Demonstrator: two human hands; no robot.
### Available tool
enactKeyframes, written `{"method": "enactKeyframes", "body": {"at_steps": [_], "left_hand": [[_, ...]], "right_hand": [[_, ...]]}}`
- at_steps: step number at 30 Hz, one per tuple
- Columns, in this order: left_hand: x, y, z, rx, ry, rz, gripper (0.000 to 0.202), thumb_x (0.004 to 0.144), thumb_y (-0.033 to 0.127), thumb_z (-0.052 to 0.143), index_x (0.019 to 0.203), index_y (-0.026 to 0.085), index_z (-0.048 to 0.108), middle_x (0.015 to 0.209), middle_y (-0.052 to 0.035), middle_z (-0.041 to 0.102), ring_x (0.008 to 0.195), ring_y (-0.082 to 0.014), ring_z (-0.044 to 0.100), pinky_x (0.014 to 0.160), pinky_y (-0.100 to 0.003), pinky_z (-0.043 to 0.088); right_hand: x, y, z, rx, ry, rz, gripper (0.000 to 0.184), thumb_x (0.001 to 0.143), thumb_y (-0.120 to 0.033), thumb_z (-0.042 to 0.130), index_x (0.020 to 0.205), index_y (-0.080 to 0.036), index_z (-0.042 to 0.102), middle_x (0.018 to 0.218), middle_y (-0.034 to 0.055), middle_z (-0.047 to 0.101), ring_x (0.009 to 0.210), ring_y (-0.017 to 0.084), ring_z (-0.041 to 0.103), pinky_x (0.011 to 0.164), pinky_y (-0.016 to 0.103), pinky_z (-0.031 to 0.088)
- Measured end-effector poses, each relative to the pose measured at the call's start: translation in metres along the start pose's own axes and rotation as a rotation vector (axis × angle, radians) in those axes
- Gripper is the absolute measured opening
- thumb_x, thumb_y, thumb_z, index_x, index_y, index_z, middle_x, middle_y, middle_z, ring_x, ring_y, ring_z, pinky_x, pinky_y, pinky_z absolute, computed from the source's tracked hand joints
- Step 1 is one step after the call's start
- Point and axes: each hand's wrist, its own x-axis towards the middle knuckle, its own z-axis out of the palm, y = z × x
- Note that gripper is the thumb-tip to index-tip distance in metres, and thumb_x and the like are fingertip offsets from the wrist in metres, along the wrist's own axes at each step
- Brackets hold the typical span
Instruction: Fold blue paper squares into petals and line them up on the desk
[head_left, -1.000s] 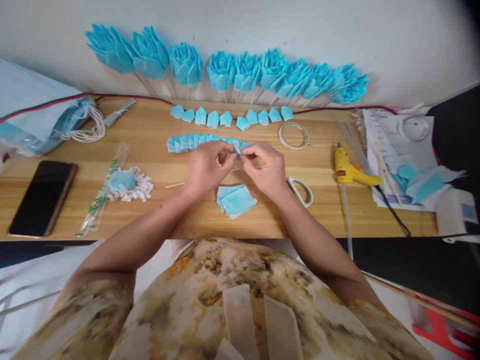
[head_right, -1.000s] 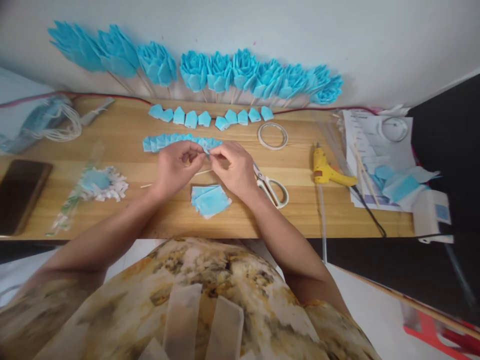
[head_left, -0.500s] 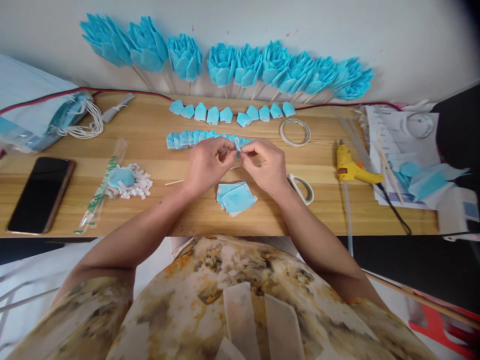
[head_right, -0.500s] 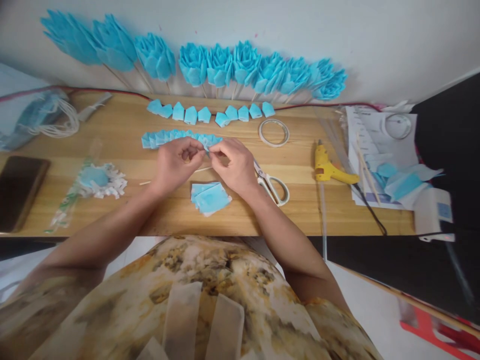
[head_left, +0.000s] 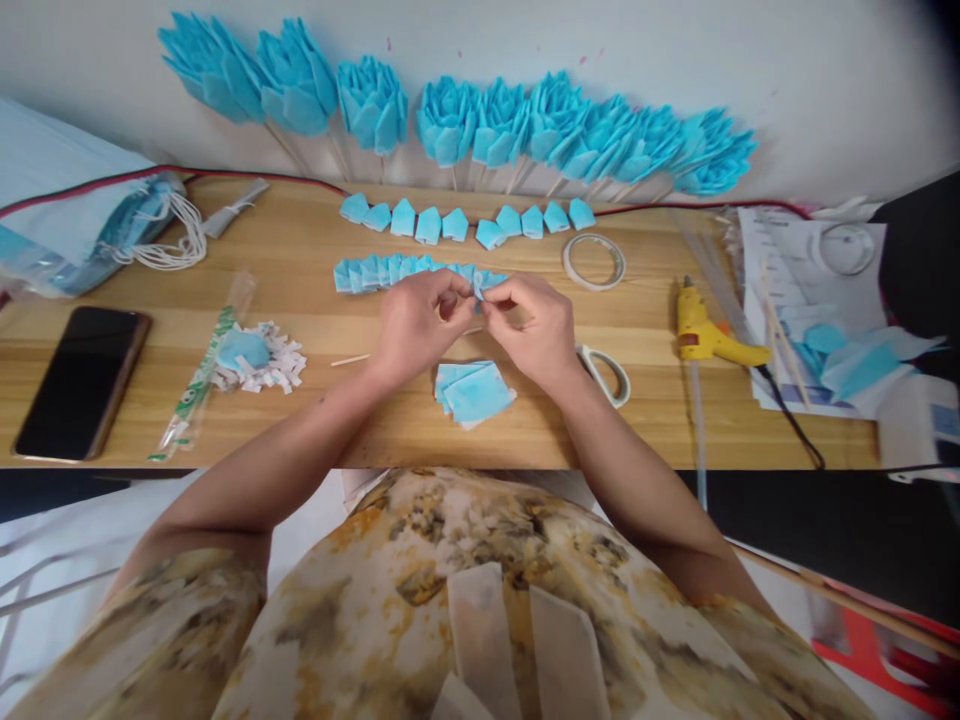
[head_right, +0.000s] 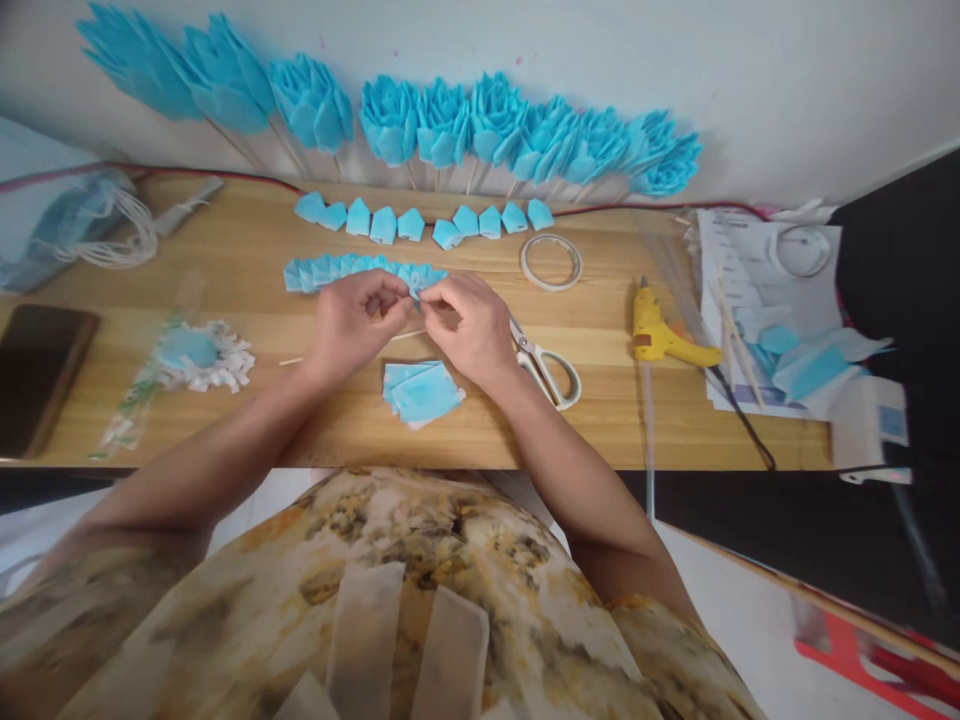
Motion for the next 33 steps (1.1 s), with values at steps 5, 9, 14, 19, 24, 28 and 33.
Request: {"method": "enactKeyframes", "body": {"at_steps": [5, 9, 14, 19, 24, 28, 33], "left_hand": [[0.0002, 0.0006, 0.0004, -0.008, -0.001, 0.006, 0.004, 0.081, 0.018, 0.062, 0.080, 0.020, 0.066, 0.061, 0.0031, 0.055, 0.063, -0.0136, 0.051, 0.065, -0.030, 0.040], [0.0000, 0.0021, 0.0004, 0.004, -0.007, -0.011, 0.006, 0.080, 0.017, 0.061, 0.080, 0.020, 0.066, 0.062, 0.0029, 0.056, 0.064, -0.0136, 0.051, 0.065, -0.030, 0.040], [-0.0004, 0.0016, 0.0002, 0.010, -0.007, 0.001, 0.008, 0.081, 0.017, 0.059, 0.081, 0.020, 0.066, 0.064, 0.0018, 0.058, 0.063, -0.0136, 0.050, 0.063, -0.029, 0.038], [-0.0002, -0.0003, 0.0011, 0.009, 0.014, 0.029, 0.011, 0.081, 0.016, 0.057, 0.080, 0.020, 0.068, 0.064, 0.0016, 0.060, 0.062, -0.0125, 0.050, 0.061, -0.028, 0.037], [-0.0003, -0.0028, 0.0028, -0.002, 0.029, 0.043, 0.007, 0.081, 0.018, 0.062, 0.081, 0.020, 0.068, 0.061, 0.0028, 0.056, 0.061, -0.0122, 0.050, 0.059, -0.027, 0.037], [-0.0002, -0.0036, 0.0032, -0.012, 0.034, 0.045, 0.006, 0.080, 0.017, 0.063, 0.079, 0.020, 0.068, 0.060, 0.0031, 0.056, 0.060, -0.0118, 0.049, 0.059, -0.027, 0.037], [-0.0002, -0.0031, 0.0032, -0.037, 0.035, 0.046, 0.008, 0.079, 0.014, 0.062, 0.076, 0.019, 0.067, 0.062, 0.0027, 0.058, 0.060, -0.0113, 0.049, 0.060, -0.027, 0.037]], "right_hand": [[-0.0004, 0.0011, 0.0006, 0.003, 0.002, -0.027, 0.013, 0.087, -0.017, 0.059, 0.076, -0.024, 0.062, 0.077, 0.0014, 0.069, 0.078, 0.018, 0.064, 0.078, 0.033, 0.049], [-0.0008, 0.0013, 0.0007, -0.003, -0.014, 0.000, 0.012, 0.087, -0.017, 0.059, 0.077, -0.024, 0.063, 0.080, 0.0016, 0.071, 0.079, 0.019, 0.064, 0.079, 0.033, 0.049], [-0.0011, 0.0004, 0.0010, 0.040, -0.001, 0.009, 0.012, 0.086, -0.016, 0.060, 0.076, -0.023, 0.063, 0.076, 0.0008, 0.068, 0.076, 0.017, 0.063, 0.077, 0.032, 0.049], [-0.0006, 0.0020, 0.0024, 0.070, 0.005, 0.045, 0.011, 0.085, -0.017, 0.061, 0.075, -0.022, 0.063, 0.074, -0.0004, 0.065, 0.073, 0.015, 0.060, 0.074, 0.031, 0.048], [-0.0003, 0.0037, 0.0027, 0.099, 0.029, 0.017, 0.012, 0.084, -0.014, 0.062, 0.075, -0.022, 0.063, 0.073, -0.0013, 0.064, 0.071, 0.014, 0.059, 0.072, 0.030, 0.048], [-0.0005, 0.0031, 0.0023, 0.100, 0.020, 0.018, 0.012, 0.085, -0.015, 0.062, 0.075, -0.022, 0.063, 0.072, -0.0012, 0.063, 0.071, 0.015, 0.059, 0.073, 0.030, 0.048], [-0.0006, 0.0024, 0.0022, 0.096, 0.008, 0.040, 0.011, 0.084, -0.016, 0.062, 0.076, -0.022, 0.063, 0.073, -0.0010, 0.064, 0.073, 0.015, 0.059, 0.074, 0.031, 0.048]]}}
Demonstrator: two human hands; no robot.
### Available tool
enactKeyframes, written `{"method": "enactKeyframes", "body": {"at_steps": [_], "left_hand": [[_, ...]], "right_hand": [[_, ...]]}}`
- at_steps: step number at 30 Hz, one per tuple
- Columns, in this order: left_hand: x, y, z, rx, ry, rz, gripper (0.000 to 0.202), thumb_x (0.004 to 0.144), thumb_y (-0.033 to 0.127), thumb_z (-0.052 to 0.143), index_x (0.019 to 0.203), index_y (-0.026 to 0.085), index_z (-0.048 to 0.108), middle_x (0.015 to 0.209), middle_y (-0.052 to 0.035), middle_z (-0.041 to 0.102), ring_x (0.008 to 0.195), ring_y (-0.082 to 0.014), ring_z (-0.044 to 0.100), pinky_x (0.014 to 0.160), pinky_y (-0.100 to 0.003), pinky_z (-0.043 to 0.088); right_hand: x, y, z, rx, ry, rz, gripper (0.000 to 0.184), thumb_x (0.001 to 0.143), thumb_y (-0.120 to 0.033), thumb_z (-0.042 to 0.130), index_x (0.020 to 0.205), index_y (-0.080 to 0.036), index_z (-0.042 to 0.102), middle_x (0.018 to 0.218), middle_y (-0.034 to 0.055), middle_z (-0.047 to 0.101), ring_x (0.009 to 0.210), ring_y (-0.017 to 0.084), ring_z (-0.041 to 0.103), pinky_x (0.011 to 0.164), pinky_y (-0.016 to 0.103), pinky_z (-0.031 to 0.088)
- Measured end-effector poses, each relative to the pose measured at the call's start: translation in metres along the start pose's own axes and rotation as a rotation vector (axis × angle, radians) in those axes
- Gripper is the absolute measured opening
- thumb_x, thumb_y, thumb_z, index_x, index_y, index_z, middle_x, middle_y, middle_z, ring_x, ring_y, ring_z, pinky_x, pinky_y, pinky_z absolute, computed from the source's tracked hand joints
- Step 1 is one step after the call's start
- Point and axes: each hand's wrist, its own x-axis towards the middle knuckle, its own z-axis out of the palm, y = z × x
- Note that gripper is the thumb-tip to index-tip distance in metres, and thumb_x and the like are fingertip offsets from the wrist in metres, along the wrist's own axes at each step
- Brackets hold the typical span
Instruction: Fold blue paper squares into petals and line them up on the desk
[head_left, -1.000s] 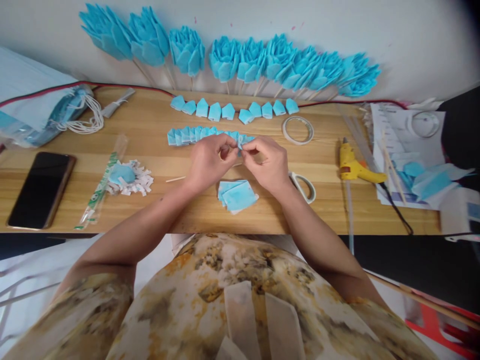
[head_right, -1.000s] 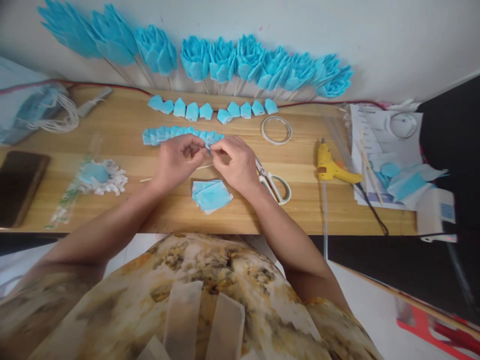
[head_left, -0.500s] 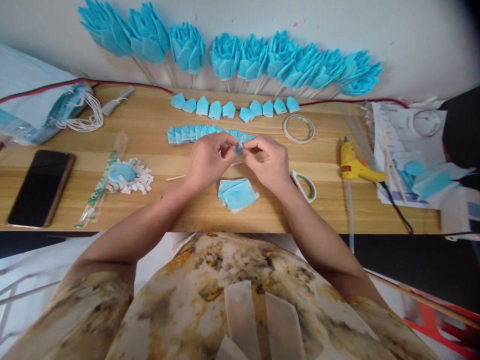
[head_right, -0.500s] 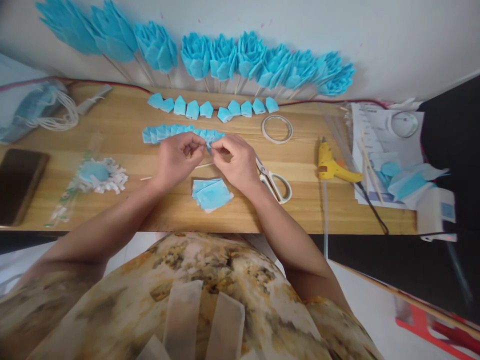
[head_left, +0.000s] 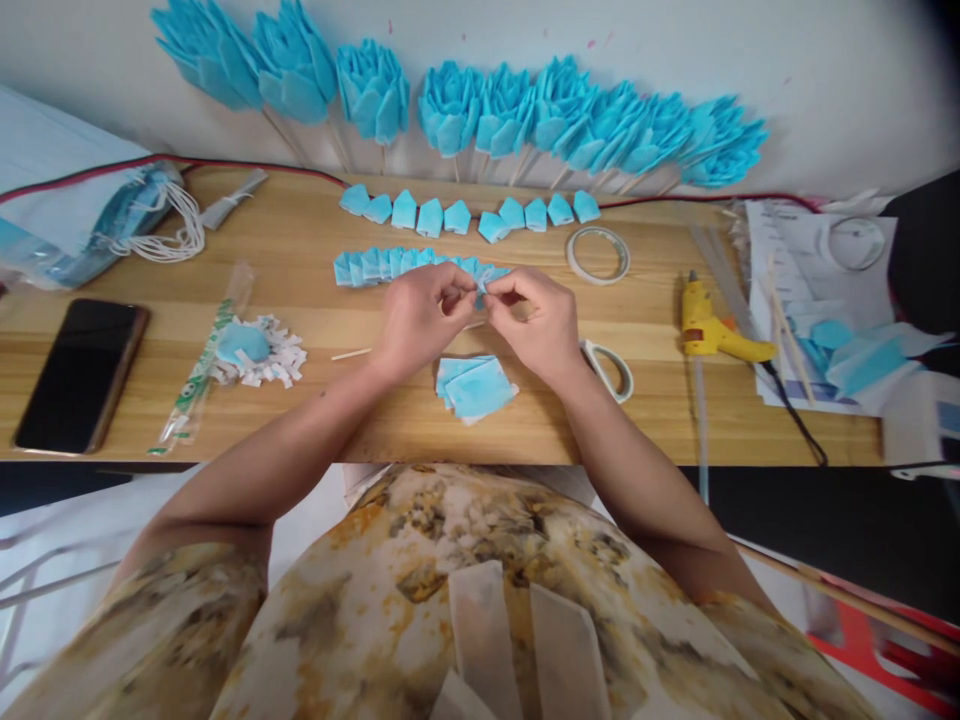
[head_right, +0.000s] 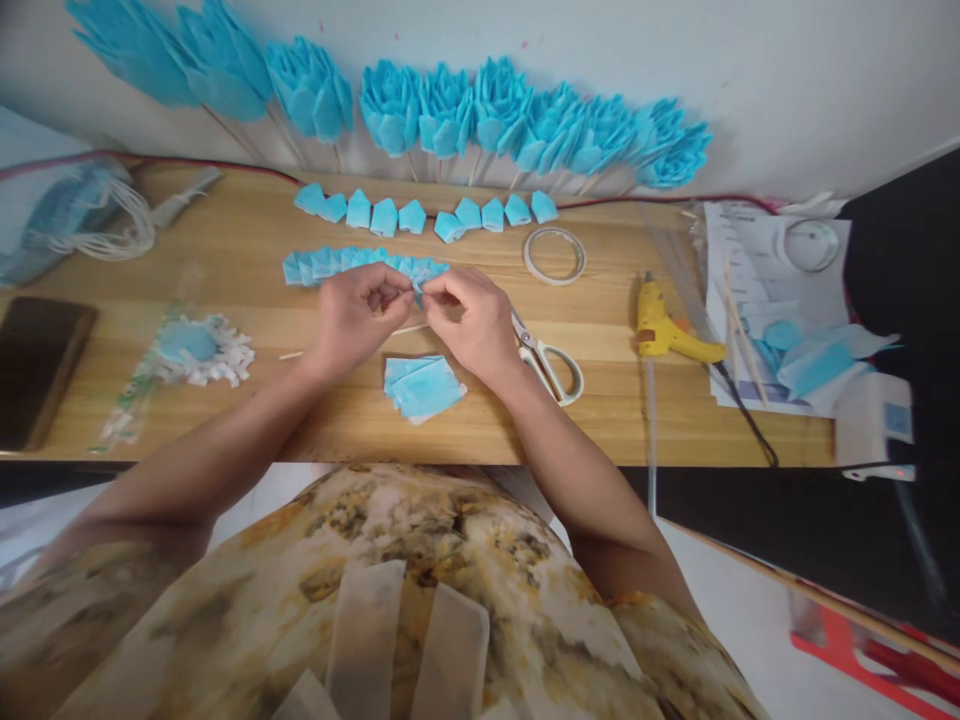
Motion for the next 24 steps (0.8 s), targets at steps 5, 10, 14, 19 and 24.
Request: {"method": "enactKeyframes", "body": {"at_steps": [5, 10, 14, 19, 24], "left_hand": [[0.0007, 0.0000, -0.0003, -0.029, 0.001, -0.007, 0.010, 0.080, 0.014, 0.060, 0.075, 0.019, 0.067, 0.062, 0.0021, 0.059, 0.060, -0.0111, 0.049, 0.059, -0.026, 0.037], [0.0012, -0.0001, 0.0000, -0.040, 0.003, 0.004, 0.008, 0.080, 0.017, 0.062, 0.077, 0.019, 0.069, 0.063, 0.0017, 0.060, 0.061, -0.0112, 0.050, 0.059, -0.026, 0.037], [0.0008, 0.0002, 0.0001, -0.048, 0.000, -0.019, 0.005, 0.080, 0.019, 0.064, 0.076, 0.019, 0.068, 0.062, 0.0023, 0.059, 0.060, -0.0110, 0.049, 0.058, -0.026, 0.036], [0.0007, -0.0001, -0.0002, -0.061, -0.004, -0.011, 0.007, 0.080, 0.015, 0.062, 0.075, 0.019, 0.065, 0.062, 0.0032, 0.058, 0.059, -0.0105, 0.049, 0.060, -0.027, 0.037], [0.0015, -0.0005, -0.0007, -0.036, 0.001, 0.005, 0.011, 0.080, 0.013, 0.060, 0.072, 0.019, 0.063, 0.061, 0.0035, 0.057, 0.059, -0.0105, 0.048, 0.060, -0.027, 0.037]], "right_hand": [[0.0008, 0.0002, 0.0000, 0.029, -0.005, 0.023, 0.010, 0.083, -0.015, 0.062, 0.076, -0.022, 0.063, 0.074, -0.0010, 0.065, 0.072, 0.014, 0.058, 0.072, 0.029, 0.048], [0.0012, 0.0015, 0.0001, 0.043, 0.006, 0.026, 0.010, 0.083, -0.015, 0.062, 0.075, -0.022, 0.063, 0.074, -0.0013, 0.065, 0.071, 0.014, 0.058, 0.073, 0.029, 0.048], [0.0008, 0.0015, 0.0001, 0.041, 0.004, 0.000, 0.011, 0.083, -0.014, 0.062, 0.077, -0.022, 0.063, 0.075, -0.0009, 0.066, 0.072, 0.014, 0.059, 0.074, 0.030, 0.048], [0.0006, 0.0011, 0.0003, 0.022, 0.005, -0.024, 0.010, 0.084, -0.014, 0.063, 0.077, -0.022, 0.064, 0.074, -0.0008, 0.066, 0.072, 0.014, 0.059, 0.073, 0.029, 0.048], [0.0005, 0.0015, 0.0005, 0.012, 0.004, -0.034, 0.010, 0.083, -0.013, 0.063, 0.077, -0.021, 0.065, 0.074, -0.0006, 0.066, 0.073, 0.015, 0.060, 0.074, 0.029, 0.048]]}}
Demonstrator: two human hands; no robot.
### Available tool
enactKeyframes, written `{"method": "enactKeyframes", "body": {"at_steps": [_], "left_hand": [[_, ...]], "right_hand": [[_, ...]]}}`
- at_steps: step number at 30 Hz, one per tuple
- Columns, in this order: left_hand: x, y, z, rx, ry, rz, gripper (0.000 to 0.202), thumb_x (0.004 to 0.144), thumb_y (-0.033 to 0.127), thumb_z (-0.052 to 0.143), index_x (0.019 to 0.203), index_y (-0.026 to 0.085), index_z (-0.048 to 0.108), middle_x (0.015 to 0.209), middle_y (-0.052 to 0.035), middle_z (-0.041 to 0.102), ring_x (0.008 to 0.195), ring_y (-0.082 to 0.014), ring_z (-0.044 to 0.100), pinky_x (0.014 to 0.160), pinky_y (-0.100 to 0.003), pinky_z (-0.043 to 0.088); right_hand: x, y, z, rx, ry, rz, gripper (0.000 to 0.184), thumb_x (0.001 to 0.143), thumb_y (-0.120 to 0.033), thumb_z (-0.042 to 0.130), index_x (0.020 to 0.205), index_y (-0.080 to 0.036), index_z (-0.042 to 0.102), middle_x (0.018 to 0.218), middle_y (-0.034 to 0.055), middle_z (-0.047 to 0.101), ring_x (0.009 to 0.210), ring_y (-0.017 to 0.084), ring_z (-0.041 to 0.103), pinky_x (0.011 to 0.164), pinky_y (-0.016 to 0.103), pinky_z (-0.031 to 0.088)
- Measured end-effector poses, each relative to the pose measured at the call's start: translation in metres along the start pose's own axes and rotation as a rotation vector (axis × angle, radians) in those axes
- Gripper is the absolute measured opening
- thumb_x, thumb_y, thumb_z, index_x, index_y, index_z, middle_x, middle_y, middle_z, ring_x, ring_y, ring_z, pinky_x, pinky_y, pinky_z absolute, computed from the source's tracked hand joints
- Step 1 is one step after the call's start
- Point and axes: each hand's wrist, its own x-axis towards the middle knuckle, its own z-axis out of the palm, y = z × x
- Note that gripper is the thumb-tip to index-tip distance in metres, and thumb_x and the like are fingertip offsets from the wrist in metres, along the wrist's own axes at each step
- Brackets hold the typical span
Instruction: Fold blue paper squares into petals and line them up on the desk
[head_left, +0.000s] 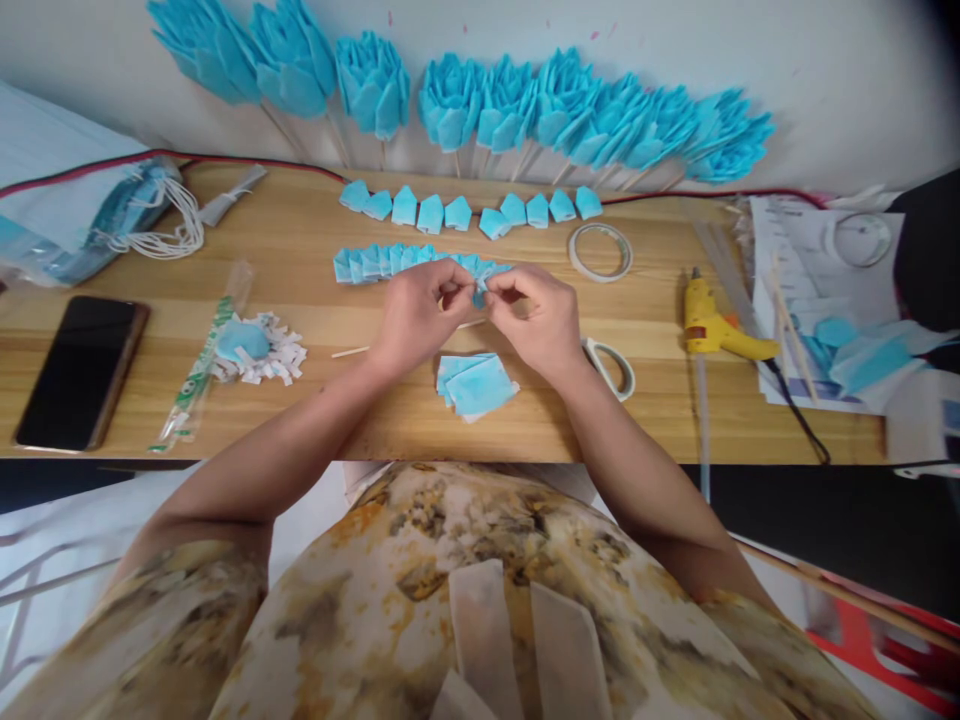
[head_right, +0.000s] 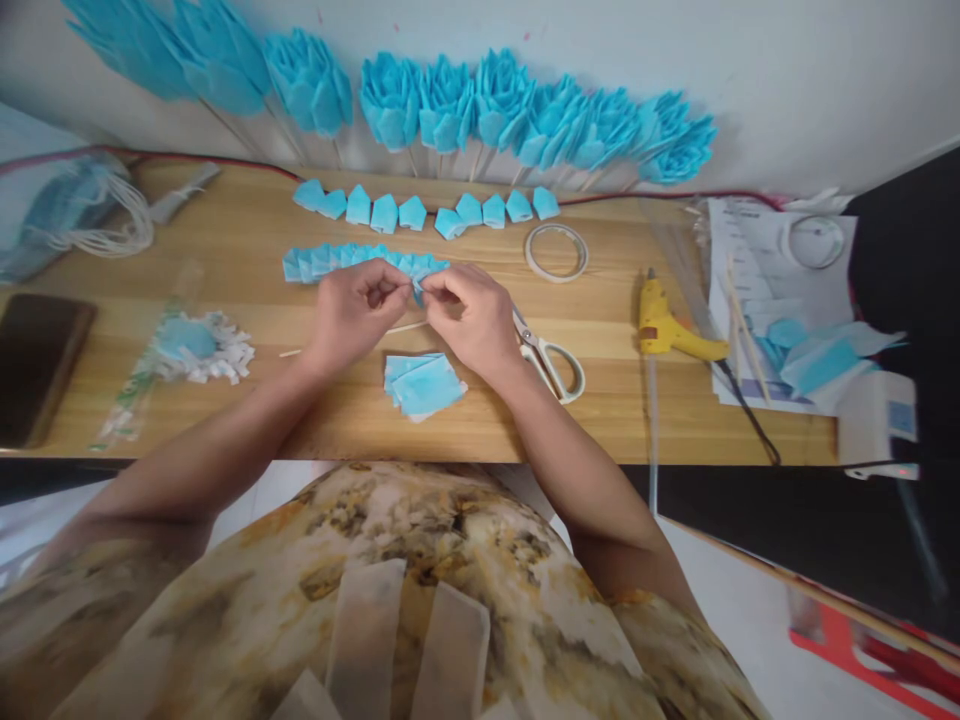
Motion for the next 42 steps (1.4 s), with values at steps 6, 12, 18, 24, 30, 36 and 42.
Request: {"method": "enactKeyframes", "body": {"at_steps": [6, 12, 18, 24, 30, 36, 42], "left_hand": [[0.000, 0.001, 0.000, -0.006, -0.007, -0.020, 0.006, 0.079, 0.016, 0.064, 0.074, 0.019, 0.065, 0.062, 0.0027, 0.059, 0.059, -0.0109, 0.049, 0.059, -0.028, 0.037], [0.000, 0.001, 0.000, -0.017, -0.005, -0.023, 0.009, 0.078, 0.015, 0.061, 0.071, 0.020, 0.064, 0.060, 0.0029, 0.057, 0.059, -0.0113, 0.048, 0.059, -0.028, 0.037], [0.000, 0.003, -0.001, -0.047, -0.016, -0.062, 0.009, 0.078, 0.015, 0.061, 0.070, 0.020, 0.063, 0.060, 0.0025, 0.058, 0.059, -0.0114, 0.047, 0.058, -0.027, 0.037], [0.004, 0.001, -0.001, -0.206, -0.010, -0.139, 0.010, 0.084, 0.021, 0.064, 0.074, 0.019, 0.063, 0.065, 0.0023, 0.060, 0.061, -0.0107, 0.049, 0.059, -0.026, 0.039], [0.009, -0.006, -0.002, -0.382, 0.088, -0.223, 0.020, 0.092, 0.032, 0.059, 0.076, 0.022, 0.054, 0.061, 0.0031, 0.051, 0.057, -0.0110, 0.046, 0.060, -0.028, 0.040], [0.009, -0.007, -0.003, -0.415, -0.069, -0.242, 0.021, 0.089, 0.033, 0.062, 0.072, 0.021, 0.058, 0.063, 0.0016, 0.053, 0.059, -0.0120, 0.048, 0.059, -0.029, 0.041], [0.009, -0.008, -0.002, -0.426, -0.067, -0.254, 0.011, 0.079, 0.023, 0.068, 0.071, 0.019, 0.061, 0.066, 0.0019, 0.059, 0.062, -0.0105, 0.051, 0.061, -0.026, 0.043]], "right_hand": [[0.000, 0.000, 0.000, 0.002, 0.003, -0.002, 0.011, 0.083, -0.012, 0.061, 0.077, -0.021, 0.066, 0.074, -0.0007, 0.066, 0.073, 0.015, 0.060, 0.074, 0.030, 0.048], [-0.001, 0.000, -0.001, -0.001, -0.022, 0.019, 0.011, 0.084, -0.015, 0.061, 0.078, -0.022, 0.066, 0.076, 0.0000, 0.067, 0.075, 0.016, 0.061, 0.076, 0.031, 0.048], [0.000, -0.002, -0.001, 0.001, -0.039, 0.076, 0.010, 0.083, -0.017, 0.062, 0.076, -0.023, 0.065, 0.076, 0.0002, 0.067, 0.076, 0.016, 0.060, 0.077, 0.032, 0.049], [0.003, -0.002, -0.002, 0.192, -0.011, 0.248, 0.007, 0.083, -0.025, 0.064, 0.077, -0.022, 0.066, 0.074, -0.0015, 0.066, 0.071, 0.013, 0.058, 0.070, 0.028, 0.049], [0.004, 0.004, -0.003, 0.417, 0.008, 0.401, 0.009, 0.081, -0.029, 0.066, 0.077, -0.021, 0.066, 0.071, -0.0034, 0.062, 0.067, 0.011, 0.056, 0.069, 0.026, 0.047], [0.004, 0.003, -0.003, 0.450, -0.043, 0.416, 0.011, 0.082, -0.031, 0.067, 0.078, -0.021, 0.065, 0.073, -0.0027, 0.063, 0.072, 0.013, 0.060, 0.074, 0.028, 0.051], [0.006, -0.004, -0.006, 0.473, -0.108, 0.426, 0.014, 0.084, -0.033, 0.063, 0.078, -0.021, 0.062, 0.075, -0.0024, 0.061, 0.071, 0.011, 0.056, 0.069, 0.026, 0.047]]}}
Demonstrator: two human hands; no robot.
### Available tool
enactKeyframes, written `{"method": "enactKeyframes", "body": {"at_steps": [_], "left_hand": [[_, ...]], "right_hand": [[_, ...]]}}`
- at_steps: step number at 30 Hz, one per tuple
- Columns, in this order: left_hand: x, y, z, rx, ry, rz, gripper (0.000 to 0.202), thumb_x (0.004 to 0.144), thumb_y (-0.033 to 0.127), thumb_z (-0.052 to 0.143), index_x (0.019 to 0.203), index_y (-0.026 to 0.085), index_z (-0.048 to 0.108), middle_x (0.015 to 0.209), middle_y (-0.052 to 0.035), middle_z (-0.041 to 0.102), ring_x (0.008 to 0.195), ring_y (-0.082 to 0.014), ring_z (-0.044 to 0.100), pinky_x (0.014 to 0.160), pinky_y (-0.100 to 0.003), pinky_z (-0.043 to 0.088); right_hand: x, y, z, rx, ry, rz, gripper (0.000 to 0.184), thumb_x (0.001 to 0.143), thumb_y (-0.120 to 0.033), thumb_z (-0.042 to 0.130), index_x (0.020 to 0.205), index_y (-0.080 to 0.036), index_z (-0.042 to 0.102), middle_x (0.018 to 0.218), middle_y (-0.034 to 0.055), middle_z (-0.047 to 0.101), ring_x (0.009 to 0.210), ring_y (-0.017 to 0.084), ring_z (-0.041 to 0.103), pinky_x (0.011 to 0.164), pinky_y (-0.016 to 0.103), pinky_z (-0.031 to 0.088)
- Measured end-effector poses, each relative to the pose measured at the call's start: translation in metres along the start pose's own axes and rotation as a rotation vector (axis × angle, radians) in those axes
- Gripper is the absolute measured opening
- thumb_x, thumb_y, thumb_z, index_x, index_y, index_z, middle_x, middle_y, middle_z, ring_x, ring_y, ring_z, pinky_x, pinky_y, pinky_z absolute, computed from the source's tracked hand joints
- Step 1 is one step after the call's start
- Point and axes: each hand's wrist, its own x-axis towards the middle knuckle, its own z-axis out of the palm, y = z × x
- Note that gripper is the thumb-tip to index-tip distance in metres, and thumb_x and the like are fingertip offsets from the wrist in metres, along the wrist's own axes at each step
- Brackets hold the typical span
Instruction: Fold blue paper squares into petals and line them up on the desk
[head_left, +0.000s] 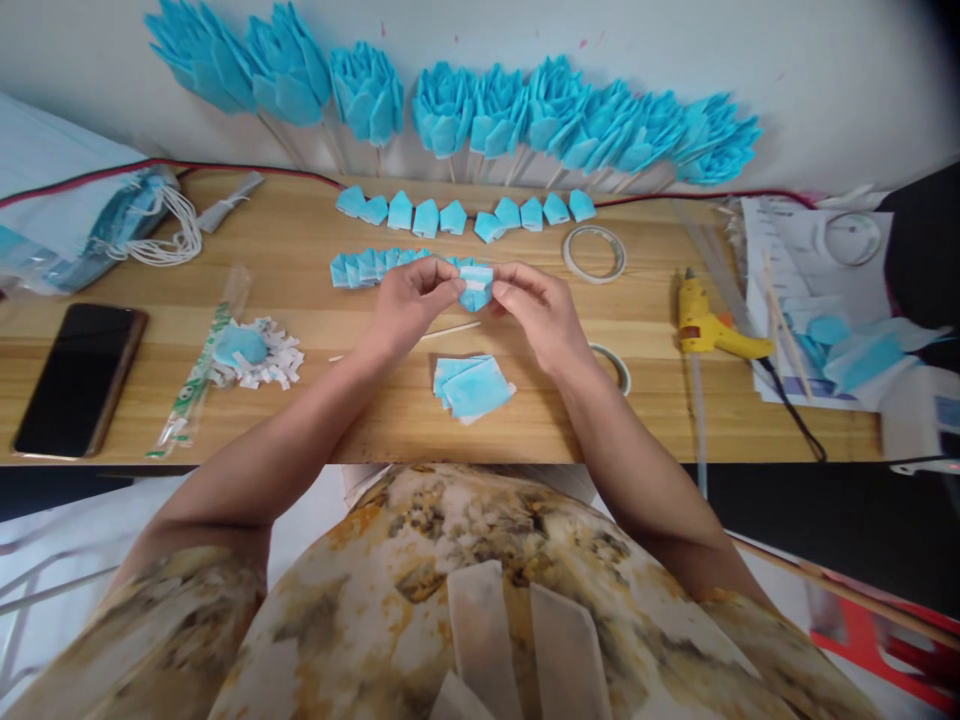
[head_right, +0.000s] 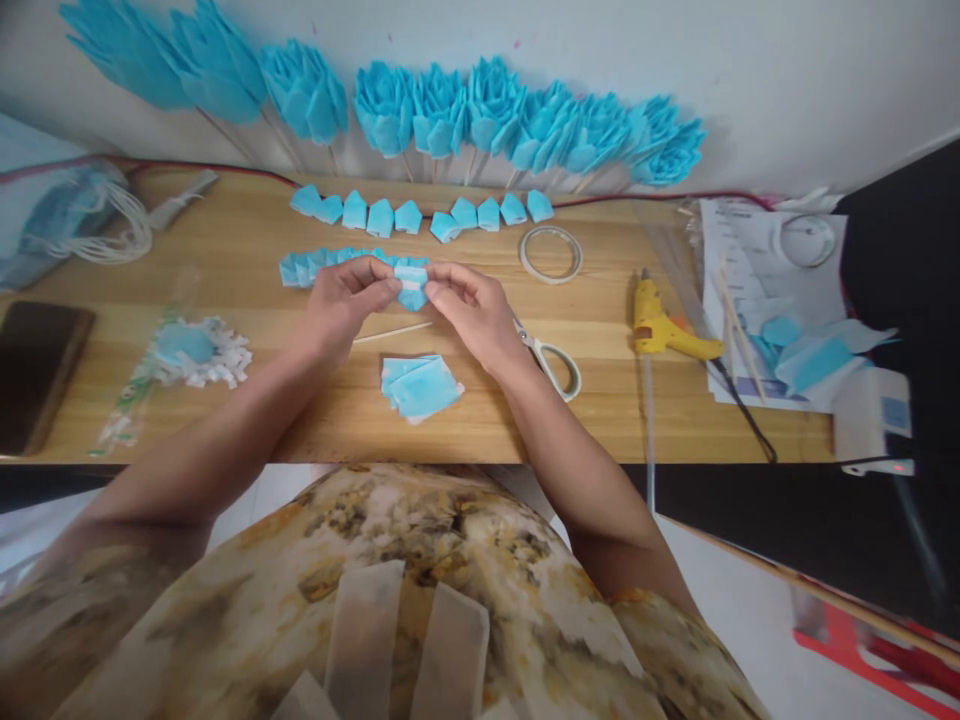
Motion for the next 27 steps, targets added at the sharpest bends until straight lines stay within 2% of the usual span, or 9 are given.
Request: {"method": "enactKeyframes", "body": {"at_steps": [4, 6, 13, 20, 27], "left_hand": [[-0.0001, -0.0016, 0.0021, 0.037, -0.003, 0.017, 0.010, 0.077, 0.021, 0.068, 0.070, 0.018, 0.062, 0.066, 0.0018, 0.061, 0.062, -0.0100, 0.052, 0.060, -0.024, 0.044], [0.0002, -0.0025, 0.0023, 0.044, -0.009, 0.018, 0.011, 0.076, 0.022, 0.068, 0.068, 0.018, 0.063, 0.066, 0.0017, 0.062, 0.061, -0.0096, 0.051, 0.060, -0.024, 0.043], [0.0016, -0.0015, -0.0024, 0.028, -0.047, -0.001, 0.011, 0.078, 0.021, 0.069, 0.069, 0.019, 0.064, 0.067, 0.0006, 0.064, 0.061, -0.0108, 0.055, 0.060, -0.026, 0.046], [0.0021, 0.0013, -0.0042, 0.029, -0.050, -0.001, 0.011, 0.078, 0.018, 0.069, 0.068, 0.018, 0.063, 0.066, 0.0015, 0.063, 0.060, -0.0098, 0.054, 0.060, -0.025, 0.044], [0.0031, 0.0013, -0.0035, 0.012, -0.034, 0.001, 0.011, 0.077, 0.018, 0.070, 0.069, 0.018, 0.064, 0.067, 0.0013, 0.064, 0.062, -0.0099, 0.055, 0.061, -0.025, 0.046]], "right_hand": [[-0.0009, -0.0022, 0.0015, -0.090, 0.009, -0.020, 0.026, 0.081, -0.032, 0.066, 0.065, -0.021, 0.049, 0.063, -0.0053, 0.043, 0.060, 0.009, 0.041, 0.059, 0.025, 0.035], [-0.0014, -0.0026, 0.0024, -0.110, 0.031, -0.033, 0.028, 0.080, -0.029, 0.065, 0.063, -0.021, 0.045, 0.062, -0.0055, 0.039, 0.059, 0.009, 0.037, 0.057, 0.025, 0.032], [-0.0020, -0.0030, 0.0002, -0.106, 0.032, -0.006, 0.022, 0.080, -0.028, 0.063, 0.063, -0.020, 0.052, 0.061, -0.0048, 0.040, 0.060, 0.009, 0.036, 0.057, 0.025, 0.032], [-0.0003, 0.0013, -0.0059, -0.050, -0.034, 0.063, 0.023, 0.086, -0.041, 0.065, 0.076, -0.020, 0.068, 0.070, -0.0019, 0.060, 0.068, 0.012, 0.052, 0.065, 0.026, 0.043], [0.0001, 0.0027, -0.0059, -0.097, 0.006, 0.027, 0.022, 0.085, -0.037, 0.068, 0.071, -0.020, 0.066, 0.063, -0.0043, 0.051, 0.062, 0.010, 0.044, 0.060, 0.025, 0.036]]}}
